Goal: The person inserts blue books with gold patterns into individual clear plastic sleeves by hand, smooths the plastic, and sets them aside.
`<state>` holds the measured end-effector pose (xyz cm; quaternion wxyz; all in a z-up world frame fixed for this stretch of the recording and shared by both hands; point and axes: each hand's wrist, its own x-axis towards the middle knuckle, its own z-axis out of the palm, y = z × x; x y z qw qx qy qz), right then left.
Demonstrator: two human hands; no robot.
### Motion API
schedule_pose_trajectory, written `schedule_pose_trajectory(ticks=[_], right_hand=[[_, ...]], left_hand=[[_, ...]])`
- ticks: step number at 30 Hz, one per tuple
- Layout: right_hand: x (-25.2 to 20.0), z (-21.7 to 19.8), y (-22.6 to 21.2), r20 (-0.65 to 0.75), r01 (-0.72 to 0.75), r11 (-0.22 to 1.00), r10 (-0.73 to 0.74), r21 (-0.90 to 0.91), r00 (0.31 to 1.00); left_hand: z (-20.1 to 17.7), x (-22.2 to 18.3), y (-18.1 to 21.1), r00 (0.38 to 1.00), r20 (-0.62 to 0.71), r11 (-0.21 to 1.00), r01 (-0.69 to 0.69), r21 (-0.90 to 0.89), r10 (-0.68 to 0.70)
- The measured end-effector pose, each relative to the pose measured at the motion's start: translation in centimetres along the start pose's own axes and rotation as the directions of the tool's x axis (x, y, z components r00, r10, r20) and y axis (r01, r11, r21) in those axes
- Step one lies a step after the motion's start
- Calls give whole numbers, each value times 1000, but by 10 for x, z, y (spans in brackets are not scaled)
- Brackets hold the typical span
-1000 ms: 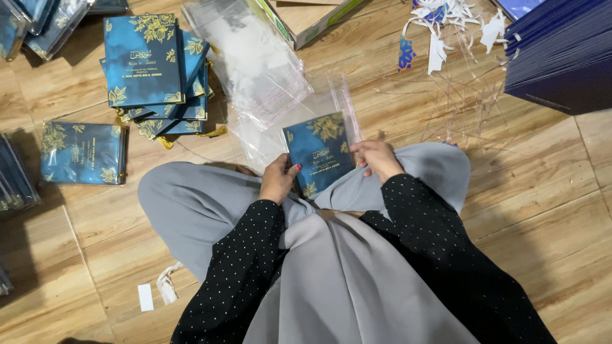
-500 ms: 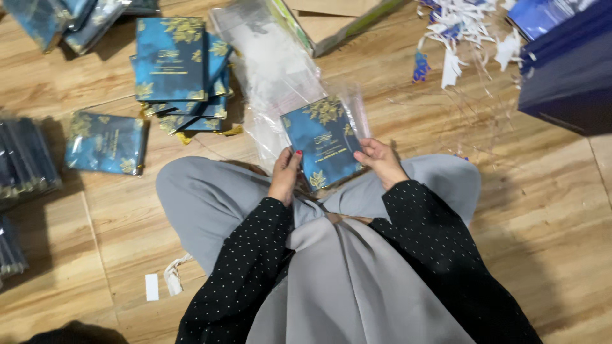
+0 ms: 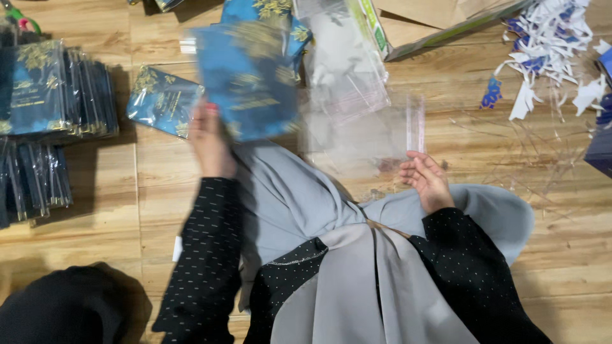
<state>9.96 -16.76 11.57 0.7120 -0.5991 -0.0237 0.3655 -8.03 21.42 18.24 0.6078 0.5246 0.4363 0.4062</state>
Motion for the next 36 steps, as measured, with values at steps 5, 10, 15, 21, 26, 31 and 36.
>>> schedule_pose_trajectory(ticks=[5,10,15,21,26,31,36], right_hand=[[6,-6,8,-32,-33,999,33,4,999],[11,1,9,-115,-63,997,59,-33,992],[28,-11,34,-230,-13,979,-35,-204,973],[49,-14,38,-189,-8,413,-400,-911,897],[46,1,26,-212,-163,212,-233,-964,949],[39,5,18,-195,-114,288,-270,-951,943],[34,6,14,-197,19,540,-340,-841,919]], left_hand=[[-75,69,23,965,-234,952,-175,-250,116],[-151,168,-87,928,-367,947,59,315,64],[-1,69,-21,742,-175,684,-465,562,648],[136,-19,-59,702,707,824,-447,346,84],[164,-17,-146,777,584,161,-562,811,-233],[152,-15,-127,813,540,102,-532,841,-218],[147,-12,-135,852,484,104,-472,875,-200]])
